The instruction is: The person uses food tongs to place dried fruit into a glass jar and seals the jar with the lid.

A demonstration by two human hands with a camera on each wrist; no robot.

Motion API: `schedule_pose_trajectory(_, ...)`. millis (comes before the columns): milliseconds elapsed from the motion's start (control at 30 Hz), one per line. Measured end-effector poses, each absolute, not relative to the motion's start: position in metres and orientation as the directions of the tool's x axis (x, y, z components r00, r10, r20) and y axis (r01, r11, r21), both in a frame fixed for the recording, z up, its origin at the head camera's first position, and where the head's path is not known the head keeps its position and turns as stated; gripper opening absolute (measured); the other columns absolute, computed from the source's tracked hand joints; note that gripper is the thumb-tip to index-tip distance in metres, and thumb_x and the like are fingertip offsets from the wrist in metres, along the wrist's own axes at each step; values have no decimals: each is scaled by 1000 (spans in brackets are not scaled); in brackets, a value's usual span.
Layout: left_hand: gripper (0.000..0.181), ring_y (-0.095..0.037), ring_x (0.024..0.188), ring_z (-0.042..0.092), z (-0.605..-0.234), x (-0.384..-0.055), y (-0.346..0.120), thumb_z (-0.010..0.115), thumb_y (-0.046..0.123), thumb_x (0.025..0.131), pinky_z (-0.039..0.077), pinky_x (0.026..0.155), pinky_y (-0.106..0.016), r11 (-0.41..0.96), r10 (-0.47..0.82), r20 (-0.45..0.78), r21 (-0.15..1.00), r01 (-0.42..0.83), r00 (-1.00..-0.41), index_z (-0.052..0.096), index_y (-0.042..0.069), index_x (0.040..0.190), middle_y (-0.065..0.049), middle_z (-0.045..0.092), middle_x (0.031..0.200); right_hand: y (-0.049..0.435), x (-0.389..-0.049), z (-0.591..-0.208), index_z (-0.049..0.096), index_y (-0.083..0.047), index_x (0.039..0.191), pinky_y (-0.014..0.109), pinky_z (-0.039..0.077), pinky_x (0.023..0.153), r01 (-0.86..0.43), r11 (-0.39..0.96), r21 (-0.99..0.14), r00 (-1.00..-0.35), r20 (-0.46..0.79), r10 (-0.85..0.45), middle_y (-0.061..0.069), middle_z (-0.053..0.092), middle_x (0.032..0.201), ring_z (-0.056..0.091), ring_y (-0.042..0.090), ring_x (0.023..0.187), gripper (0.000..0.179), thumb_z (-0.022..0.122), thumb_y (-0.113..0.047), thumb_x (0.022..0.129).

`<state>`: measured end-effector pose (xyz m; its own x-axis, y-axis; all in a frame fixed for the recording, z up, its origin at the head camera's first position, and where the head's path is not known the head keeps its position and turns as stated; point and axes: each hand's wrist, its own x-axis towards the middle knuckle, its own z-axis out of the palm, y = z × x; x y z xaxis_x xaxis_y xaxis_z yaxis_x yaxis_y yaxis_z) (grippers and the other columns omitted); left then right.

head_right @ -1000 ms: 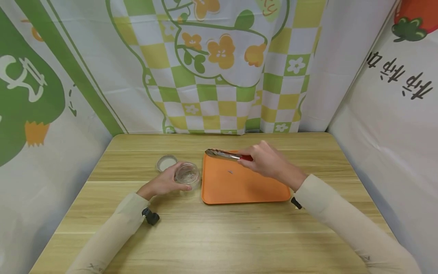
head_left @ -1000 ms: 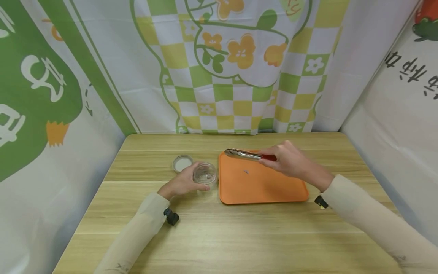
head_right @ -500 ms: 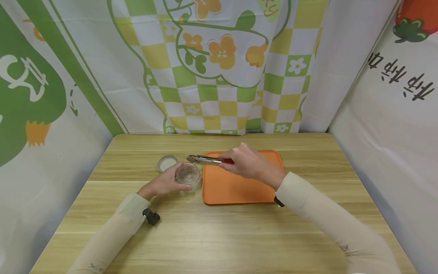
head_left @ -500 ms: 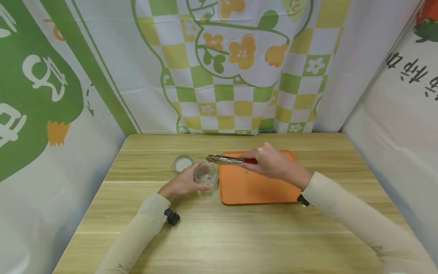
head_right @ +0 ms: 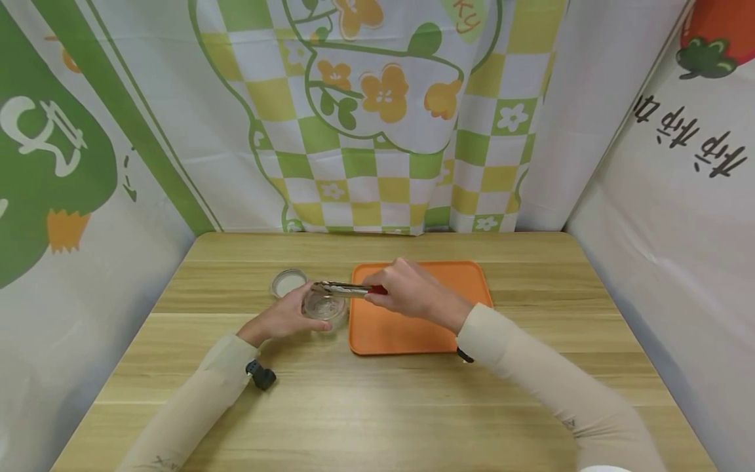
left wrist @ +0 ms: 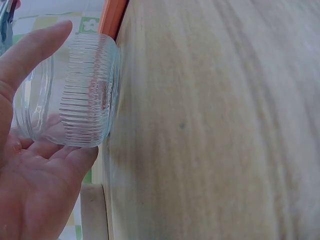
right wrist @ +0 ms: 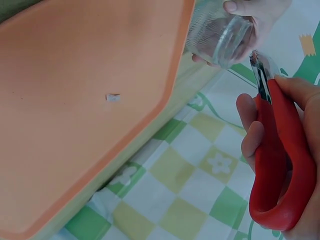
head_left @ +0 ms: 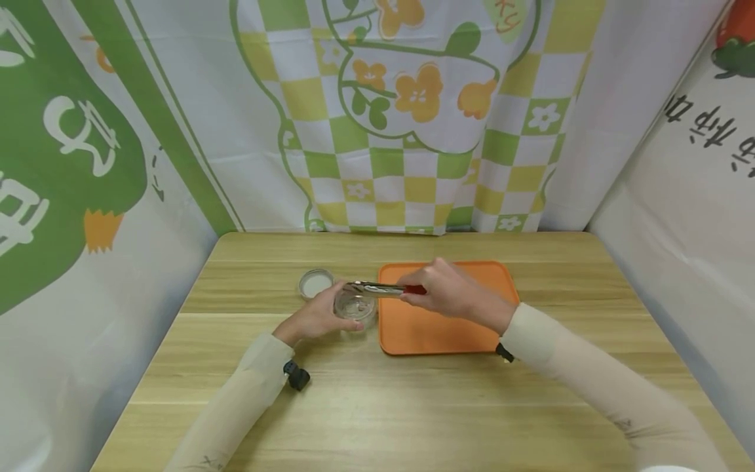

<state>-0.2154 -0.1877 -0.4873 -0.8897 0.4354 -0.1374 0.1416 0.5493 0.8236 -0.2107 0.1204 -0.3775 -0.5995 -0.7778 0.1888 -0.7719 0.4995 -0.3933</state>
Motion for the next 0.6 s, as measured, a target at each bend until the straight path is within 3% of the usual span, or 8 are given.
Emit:
schedule_pose_trajectory(100,92,-36,148,46,-488,-215,-188,92,37,83,35,123,-62,551,435,-136,822,143,-890,41,17,158,-10,54,153,119,-211,-381,80,-7,119,13,41,46,-766,508,-394,-606,179,-775,5,81,92,51,-4,49,22,72,-19,102)
schedule_pose_trajectory(300,107,-41,154,38,-485,-213,-187,91,41,83,33,125,-62,570,425,-157,811,130,-891,30,7,164,-19,42,164,121,-213,-386,80,-9,119,15,39,45,-760,529,-378,-623,190,-759,0,78,82,47,-3,47,24,76,-23,100)
schedule_pose_trajectory(467,90,-36,152,43,-487,-213,-187,90,36,86,35,125,-60,508,482,-114,844,171,-869,41,12,158,-11,50,161,126,-210,-387,78,-8,125,16,48,51,-741,567,-359,-657,211,-724,4,81,85,58,-2,51,39,84,-30,93)
schedule_pose_trajectory(600,90,-33,153,44,-488,-214,-188,91,33,85,34,126,-58,485,486,-104,858,168,-868,42,14,158,-7,51,161,131,-209,-383,77,-8,128,18,50,53,-728,602,-328,-680,237,-693,6,82,95,67,5,63,49,86,-35,89)
